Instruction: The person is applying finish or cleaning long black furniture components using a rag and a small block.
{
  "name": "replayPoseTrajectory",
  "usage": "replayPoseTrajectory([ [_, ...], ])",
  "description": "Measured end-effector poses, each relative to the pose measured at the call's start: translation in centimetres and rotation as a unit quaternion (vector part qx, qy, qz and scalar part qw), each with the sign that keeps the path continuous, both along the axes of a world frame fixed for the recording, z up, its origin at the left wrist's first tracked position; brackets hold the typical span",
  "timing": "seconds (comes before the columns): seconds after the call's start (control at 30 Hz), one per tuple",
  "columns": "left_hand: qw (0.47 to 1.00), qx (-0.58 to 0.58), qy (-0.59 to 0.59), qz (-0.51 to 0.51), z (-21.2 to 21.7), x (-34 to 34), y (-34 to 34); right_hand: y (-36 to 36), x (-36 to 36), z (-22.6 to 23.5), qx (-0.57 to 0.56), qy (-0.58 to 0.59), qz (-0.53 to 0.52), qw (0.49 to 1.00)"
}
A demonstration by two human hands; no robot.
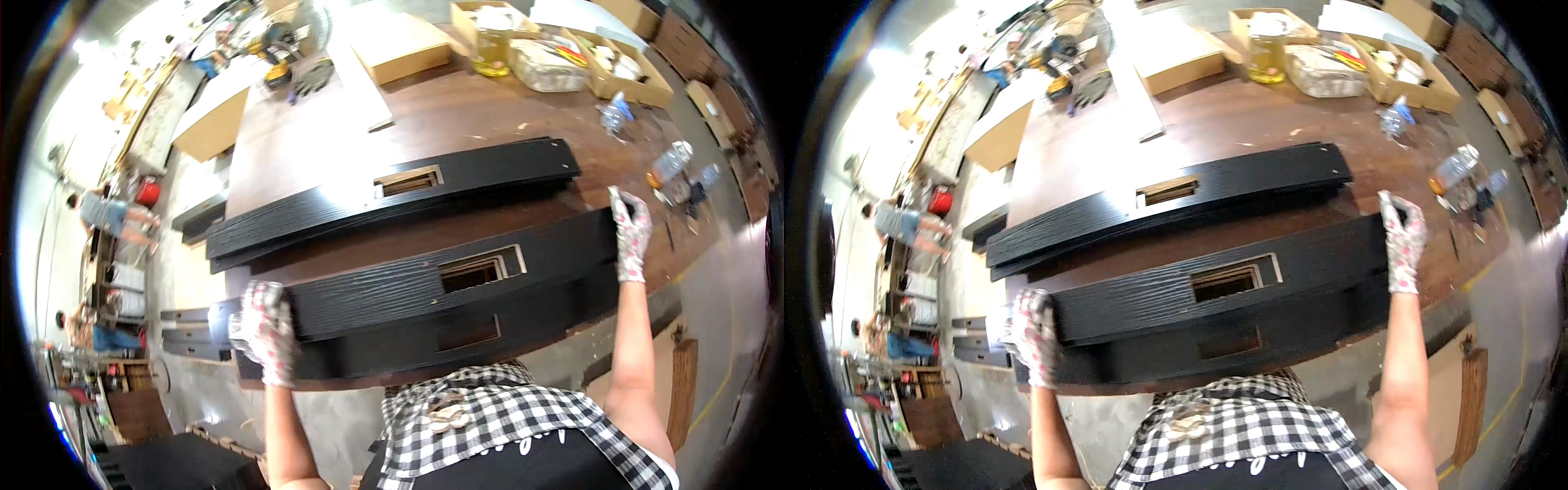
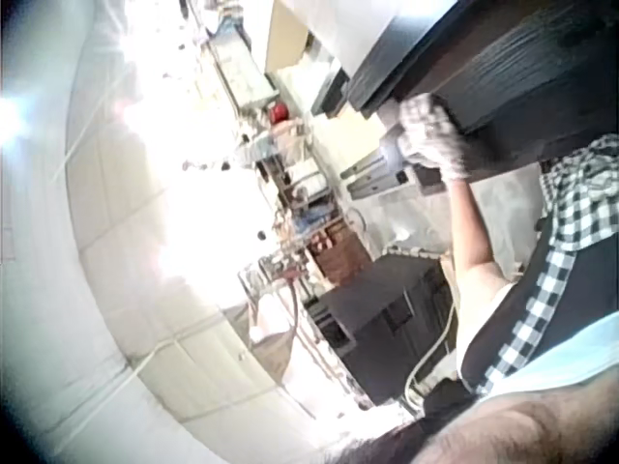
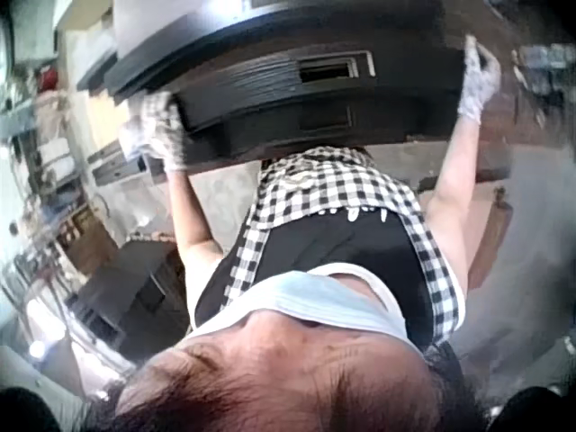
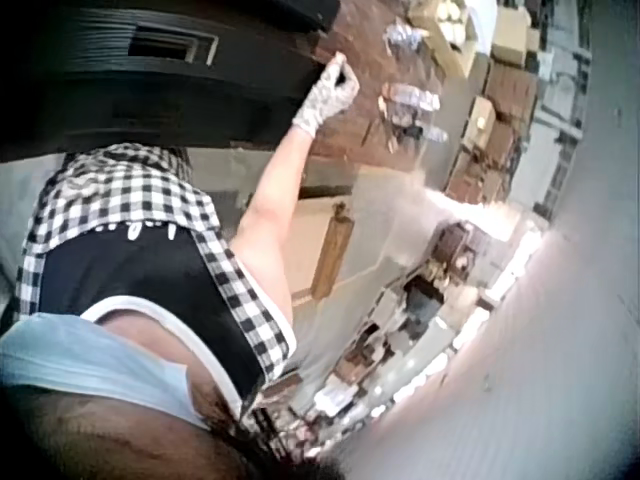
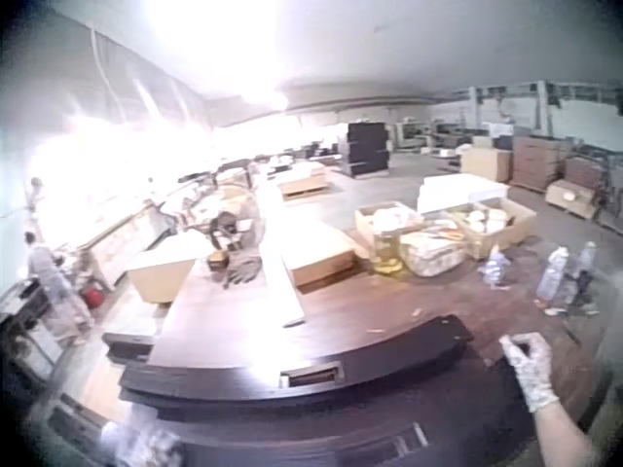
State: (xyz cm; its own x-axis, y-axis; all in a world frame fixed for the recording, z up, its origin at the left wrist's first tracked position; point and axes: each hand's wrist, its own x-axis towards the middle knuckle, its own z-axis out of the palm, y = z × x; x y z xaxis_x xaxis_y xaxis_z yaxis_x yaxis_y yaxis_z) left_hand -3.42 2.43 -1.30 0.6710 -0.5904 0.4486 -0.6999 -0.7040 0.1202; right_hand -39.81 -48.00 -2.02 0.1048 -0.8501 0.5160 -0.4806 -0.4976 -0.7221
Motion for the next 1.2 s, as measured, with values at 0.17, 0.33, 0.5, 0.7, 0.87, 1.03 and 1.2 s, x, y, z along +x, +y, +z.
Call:
replayPoseTrajectory([
  [0.17,0.965,0.041,0.068,-0.251,1.2,-12.1,-15.7,-0.5,0.1,-0.6,0.045,-0.075,-0.003,0.996],
  [0.33,0.790,-0.108,0.276,-0.537,3.6,-21.0,-26.4,-0.6,-1.0,-0.9,0.101,-0.187,0.056,0.976],
  [0.5,0.873,-0.089,0.102,-0.469,4.2,-21.0,-31.5,0.1,-1.7,-0.3,0.155,-0.294,0.102,0.938],
  [0.7,0.807,-0.069,0.309,-0.498,2.9,-26.6,-38.8,-0.8,-2.3,-0.5,0.182,-0.408,0.102,0.889],
  [0.87,0.836,-0.161,0.264,-0.453,5.3,-21.2,-32.7,0.2,-3.5,1.4,0.184,-0.469,0.138,0.853],
  [1.03,0.892,-0.025,0.156,-0.424,4.7,-17.1,-24.4,7.1,-0.3,3.6,-0.057,-0.114,0.182,0.975],
  [1.2,0.925,0.125,0.103,-0.343,2.1,-17.6,-22.4,7.5,1.7,1.3,-0.144,0.329,0.157,0.920],
])
